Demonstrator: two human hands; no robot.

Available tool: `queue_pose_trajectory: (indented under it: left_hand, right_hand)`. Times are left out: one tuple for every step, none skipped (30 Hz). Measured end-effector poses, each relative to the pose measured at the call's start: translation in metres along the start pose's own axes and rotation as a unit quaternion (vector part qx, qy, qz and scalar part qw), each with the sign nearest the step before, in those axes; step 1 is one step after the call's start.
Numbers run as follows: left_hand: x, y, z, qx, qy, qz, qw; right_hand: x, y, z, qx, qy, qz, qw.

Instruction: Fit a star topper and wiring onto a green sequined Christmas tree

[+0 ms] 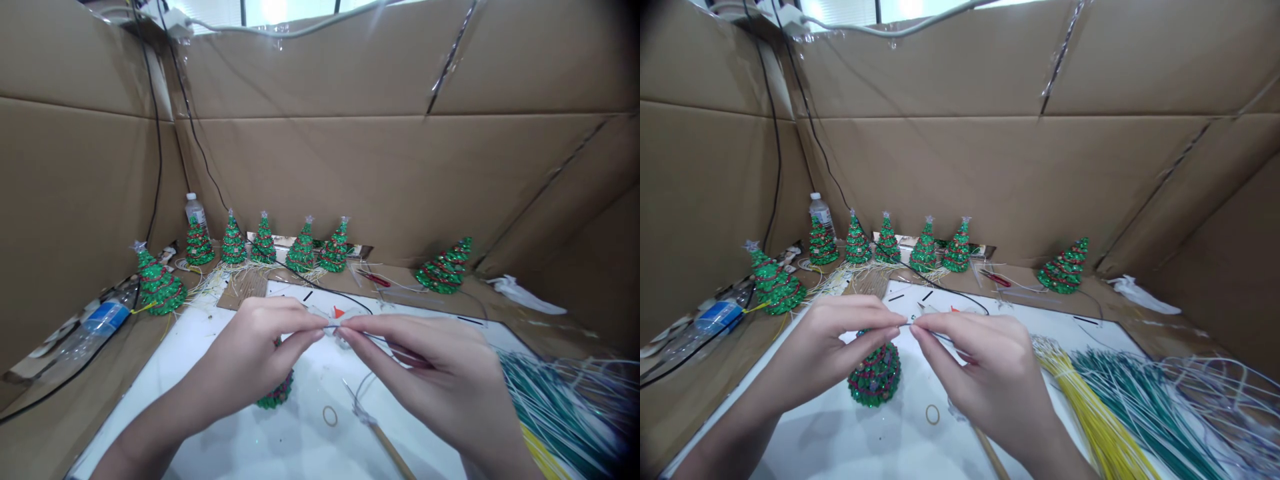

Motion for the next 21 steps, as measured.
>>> queue_pose_trajectory:
  left_hand:
    - [0.0001, 0.0001, 0.0009, 0.002, 0.015, -0.016, 1.0]
    - [0.0002, 0.0, 0.0016, 0.005, 0.029, -0.032, 0.999]
    - [0.0003, -0.0001, 0.0023, 0.008, 0.043, -0.047, 0.998]
    - [0.0004, -0.0002, 0.0029, 0.012, 0.056, -0.06, 0.997]
    - [0.0004, -0.0002, 0.0033, 0.016, 0.069, -0.07, 0.995]
    - [0.0004, -0.0002, 0.0036, 0.019, 0.079, -0.077, 0.994]
    - [0.0002, 0.0001, 0.0039, 0.019, 0.086, -0.08, 0.993]
    - [0.0001, 0.0004, 0.0041, 0.016, 0.089, -0.08, 0.993]
    - [-0.0001, 0.001, 0.0042, 0.009, 0.089, -0.08, 0.993]
    - [-0.0003, 0.0016, 0.0044, 0.0, 0.086, -0.078, 0.993]
    - [-0.0003, 0.0023, 0.0044, -0.008, 0.082, -0.076, 0.994]
    - [-0.0003, 0.003, 0.0045, -0.015, 0.079, -0.074, 0.994]
    - [-0.0003, 0.0038, 0.0045, -0.02, 0.075, -0.073, 0.994]
    - [-0.0002, 0.0045, 0.0045, -0.02, 0.072, -0.071, 0.995]
    - [-0.0002, 0.0054, 0.0044, -0.019, 0.069, -0.069, 0.995]
    - [-0.0004, 0.0062, 0.0042, -0.016, 0.066, -0.066, 0.996]
    - [-0.0006, 0.0069, 0.0039, -0.011, 0.063, -0.062, 0.996]
    - [-0.0009, 0.0075, 0.0033, -0.006, 0.059, -0.056, 0.997]
    - [-0.0014, 0.0079, 0.0025, -0.001, 0.055, -0.048, 0.997]
    - [-0.002, 0.0079, 0.0016, 0.001, 0.048, -0.039, 0.998]
    - [-0.0027, 0.0075, 0.0005, 0.001, 0.039, -0.028, 0.999]
  right_hand:
    - [0.0004, 0.0004, -0.0002, -0.002, 0.002, 0.003, 1.0]
    - [0.0009, 0.0009, -0.0005, -0.005, 0.003, 0.007, 1.0]
    - [0.0013, 0.0014, -0.0007, -0.007, 0.003, 0.011, 1.0]
    - [0.0018, 0.0019, -0.0009, -0.009, 0.003, 0.018, 1.0]
    - [0.0022, 0.0023, -0.001, -0.011, 0.004, 0.025, 1.0]
    - [0.0025, 0.0025, -0.0012, -0.01, 0.005, 0.03, 0.999]
    - [0.0027, 0.0027, -0.0013, -0.01, 0.007, 0.035, 0.999]
    - [0.0027, 0.0028, -0.0014, -0.009, 0.008, 0.038, 0.999]
    - [0.0025, 0.0028, -0.0015, -0.009, 0.012, 0.041, 0.999]
    - [0.0023, 0.0027, -0.0015, -0.008, 0.016, 0.042, 0.999]
    - [0.0021, 0.0026, -0.0014, -0.005, 0.02, 0.042, 0.999]
    - [0.0019, 0.0026, -0.0013, -0.004, 0.026, 0.043, 0.999]
    - [0.0018, 0.0026, -0.0011, -0.003, 0.031, 0.043, 0.999]
    - [0.0017, 0.0027, -0.001, -0.003, 0.035, 0.041, 0.999]
    - [0.0017, 0.003, -0.0008, -0.005, 0.038, 0.04, 0.998]
    - [0.0017, 0.0033, -0.0008, -0.009, 0.041, 0.04, 0.998]
    - [0.0017, 0.0036, -0.0009, -0.015, 0.044, 0.042, 0.998]
    - [0.0018, 0.0038, -0.0011, -0.019, 0.045, 0.042, 0.998]
    - [0.0019, 0.0037, -0.0013, -0.022, 0.047, 0.044, 0.998]
    - [0.002, 0.0033, -0.0016, -0.023, 0.047, 0.045, 0.998]
    - [0.0021, 0.0027, -0.0018, -0.026, 0.045, 0.044, 0.998]
Point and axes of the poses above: each hand's wrist, its own z-axis towards the middle knuckle, its own y-axis out of the back of the hand, x = y × z, the point moved 2 cm from there along z, towards the middle knuckle, and after that the axes turned 11 degrees about -x, right-handed, at the moved point
